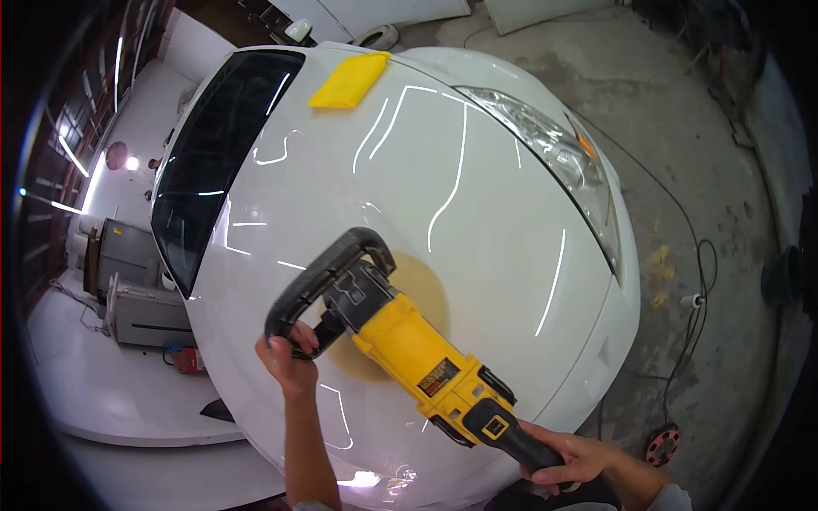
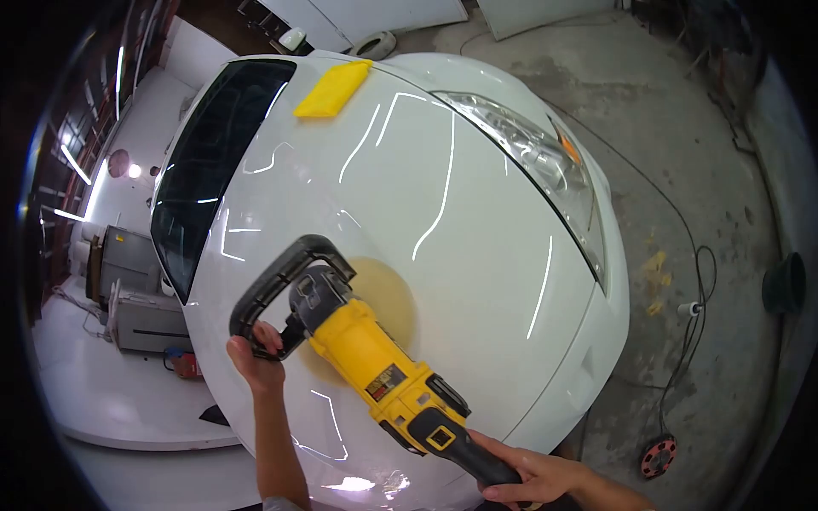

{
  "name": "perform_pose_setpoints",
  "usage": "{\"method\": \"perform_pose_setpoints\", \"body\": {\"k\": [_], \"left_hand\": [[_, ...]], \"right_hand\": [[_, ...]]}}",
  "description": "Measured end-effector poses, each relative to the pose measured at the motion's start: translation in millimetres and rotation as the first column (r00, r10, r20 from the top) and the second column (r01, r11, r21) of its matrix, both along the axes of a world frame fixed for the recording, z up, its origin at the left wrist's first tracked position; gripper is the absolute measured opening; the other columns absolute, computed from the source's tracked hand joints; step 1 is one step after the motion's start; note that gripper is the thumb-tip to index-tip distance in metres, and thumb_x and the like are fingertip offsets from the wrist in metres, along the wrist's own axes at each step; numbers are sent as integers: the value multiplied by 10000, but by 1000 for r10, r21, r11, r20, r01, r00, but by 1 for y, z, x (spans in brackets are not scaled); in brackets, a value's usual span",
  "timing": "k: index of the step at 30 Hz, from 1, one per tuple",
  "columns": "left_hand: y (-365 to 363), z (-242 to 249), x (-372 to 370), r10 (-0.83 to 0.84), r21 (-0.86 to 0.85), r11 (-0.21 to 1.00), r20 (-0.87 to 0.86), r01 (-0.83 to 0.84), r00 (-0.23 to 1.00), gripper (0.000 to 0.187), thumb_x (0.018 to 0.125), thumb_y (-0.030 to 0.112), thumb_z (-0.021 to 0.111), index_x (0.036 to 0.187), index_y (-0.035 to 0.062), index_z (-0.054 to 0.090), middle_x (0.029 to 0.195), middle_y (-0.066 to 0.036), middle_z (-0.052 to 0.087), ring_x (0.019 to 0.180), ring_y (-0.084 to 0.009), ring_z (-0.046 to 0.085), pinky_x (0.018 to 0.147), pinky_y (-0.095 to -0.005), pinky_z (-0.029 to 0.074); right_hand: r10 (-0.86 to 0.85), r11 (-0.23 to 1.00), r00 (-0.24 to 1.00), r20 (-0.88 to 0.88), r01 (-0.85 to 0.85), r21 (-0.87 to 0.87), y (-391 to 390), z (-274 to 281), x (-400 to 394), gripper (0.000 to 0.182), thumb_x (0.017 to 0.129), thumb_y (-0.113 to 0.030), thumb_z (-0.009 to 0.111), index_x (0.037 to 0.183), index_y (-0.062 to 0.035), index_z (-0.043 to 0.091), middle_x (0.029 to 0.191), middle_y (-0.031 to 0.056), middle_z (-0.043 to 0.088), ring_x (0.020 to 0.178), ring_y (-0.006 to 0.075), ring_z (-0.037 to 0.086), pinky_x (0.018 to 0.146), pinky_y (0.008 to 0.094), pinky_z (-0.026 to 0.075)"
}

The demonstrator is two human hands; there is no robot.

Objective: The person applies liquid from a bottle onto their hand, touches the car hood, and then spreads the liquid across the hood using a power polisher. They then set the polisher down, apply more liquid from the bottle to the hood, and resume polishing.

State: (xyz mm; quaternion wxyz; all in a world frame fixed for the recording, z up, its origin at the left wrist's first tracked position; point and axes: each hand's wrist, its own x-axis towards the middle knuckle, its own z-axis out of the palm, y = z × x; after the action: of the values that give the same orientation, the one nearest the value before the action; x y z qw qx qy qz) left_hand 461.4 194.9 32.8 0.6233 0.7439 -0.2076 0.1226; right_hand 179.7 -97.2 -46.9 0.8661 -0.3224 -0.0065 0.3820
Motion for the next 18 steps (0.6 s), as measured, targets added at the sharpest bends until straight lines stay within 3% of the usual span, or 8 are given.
{"method": "perform_pose_setpoints", "body": {"k": [6,8,12,14,18], "left_hand": [[9,9,39,25,0,1000,29,-25,999,626,910,621,456,653,51,424,520,-35,353,463,-153,412,442,-272,318],[17,15,55,-1,4,1000,14,1,1000,595,925,608,439,683,65,427,564,-24,350,466,-137,376,450,-270,300],[25,32,84,32,6,999,-43,-32,999,564,941,597,425,671,102,414,537,-17,333,483,-127,346,492,-259,301],[27,38,101,69,4,998,-53,-69,996,577,940,599,423,648,102,408,540,-17,337,481,-134,352,486,-259,300],[34,51,137,66,25,998,-85,-64,994,578,941,594,428,635,105,411,536,-17,347,482,-141,376,480,-260,306]], "right_hand": [[24,991,997,74,-34,132,7,-11,44,867,922,-113,580,1519,-106,-49,1055,107,533,714,120,562,623,252,487],[-113,985,954,276,70,160,12,-13,60,876,916,-117,582,1521,-107,-52,1065,117,529,754,134,545,688,252,478],[-114,974,936,333,39,222,9,-2,94,870,915,-126,579,1523,-99,-43,1070,119,536,788,147,519,756,246,446],[-373,926,750,547,337,169,17,-10,104,889,807,-238,712,1513,-98,189,943,77,566,736,176,540,687,348,461],[-351,935,826,440,284,214,21,6,135,889,816,-217,684,1517,-78,156,1059,117,558,884,207,550,802,340,427]]}}
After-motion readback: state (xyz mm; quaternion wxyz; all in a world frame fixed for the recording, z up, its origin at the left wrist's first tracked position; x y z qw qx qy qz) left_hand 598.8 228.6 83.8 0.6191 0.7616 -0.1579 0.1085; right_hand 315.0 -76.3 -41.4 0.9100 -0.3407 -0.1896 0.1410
